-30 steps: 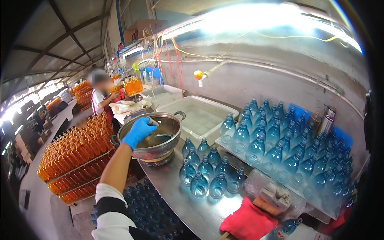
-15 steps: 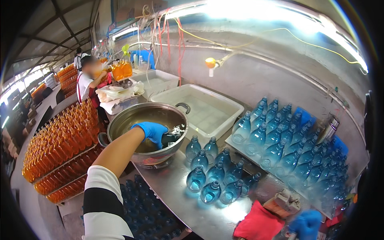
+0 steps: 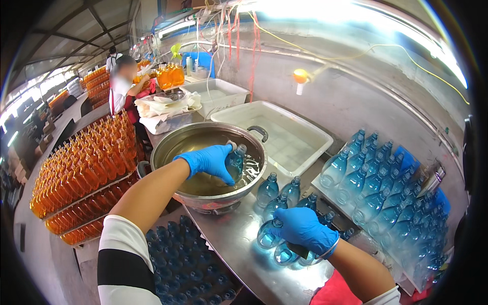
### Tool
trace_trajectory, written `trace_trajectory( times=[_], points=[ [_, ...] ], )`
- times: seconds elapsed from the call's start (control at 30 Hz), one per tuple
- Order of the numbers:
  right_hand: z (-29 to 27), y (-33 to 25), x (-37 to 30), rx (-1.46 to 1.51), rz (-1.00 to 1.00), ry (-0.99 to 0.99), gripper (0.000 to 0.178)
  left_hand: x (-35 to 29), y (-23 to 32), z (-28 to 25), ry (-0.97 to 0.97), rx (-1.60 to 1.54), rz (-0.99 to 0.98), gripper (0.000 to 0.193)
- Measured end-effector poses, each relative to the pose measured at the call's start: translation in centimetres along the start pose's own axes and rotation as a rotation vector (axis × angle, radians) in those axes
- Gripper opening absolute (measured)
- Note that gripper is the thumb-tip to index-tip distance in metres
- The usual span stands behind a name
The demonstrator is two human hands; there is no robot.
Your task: The person applies circular labels to the bodies of blue glass bottles. They pick up a bottle, place a label on it, and smooth it down with a green tool. The person occasionally dips the bottles into a metal bowl of liquid before labeling. The finished bottles are placed on a nearby tray.
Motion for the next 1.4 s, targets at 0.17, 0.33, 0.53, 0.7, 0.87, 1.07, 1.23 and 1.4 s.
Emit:
trace_trajectory(
  times=[0.17,0.33,0.53,0.7,0.87,1.07,1.23,1.4],
  points=[
    [-0.5,0.1,0.2,0.235,0.055,0.186,0.03,-1.2,-2.3,-1.1,0.237,-0.497,-0.169,0.065],
    [-10.1,0.9,-0.1,0.491,0.157,0.521,0.022,-2.5,-2.0,-0.4,0.098,-1.144,-0.736,0.036],
    [-16.4,0.0,4.9,0.745,0.147,0.733,0.019,-5.2,-2.4,-2.5,0.364,-0.419,0.15,0.032],
    [-11.5,0.1,12.0,0.391,0.008,0.776,0.023,-5.9,-0.5,0.0,0.101,-2.357,-0.625,0.05],
    [-7.7,-0.8,15.7,0.286,0.156,0.58,0.025,-8.7,1.0,-1.2,0.235,-2.359,-0.627,0.054],
    [-5.1,-0.7,17.3,0.304,0.199,0.488,0.024,-11.6,2.5,-1.7,0.156,-2.354,-0.621,0.059],
    [-5.3,0.5,14.9,0.258,0.151,0.581,0.022,-12.0,2.5,-0.3,0.122,-2.368,-0.677,0.059],
    [-4.8,4.1,9.0,-0.094,0.326,0.345,0.026,-12.8,3.0,0.0,0.123,-2.41,-0.679,0.061]
  ],
)
Point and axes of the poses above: each hand's wrist, its own x-axis towards the middle knuckle, its own z-axis out of the palm, y = z × x, the point moved 5 cm from there along x, towards the middle knuckle, and after that the axes turned 12 degrees about y, right-handed, at the moved point
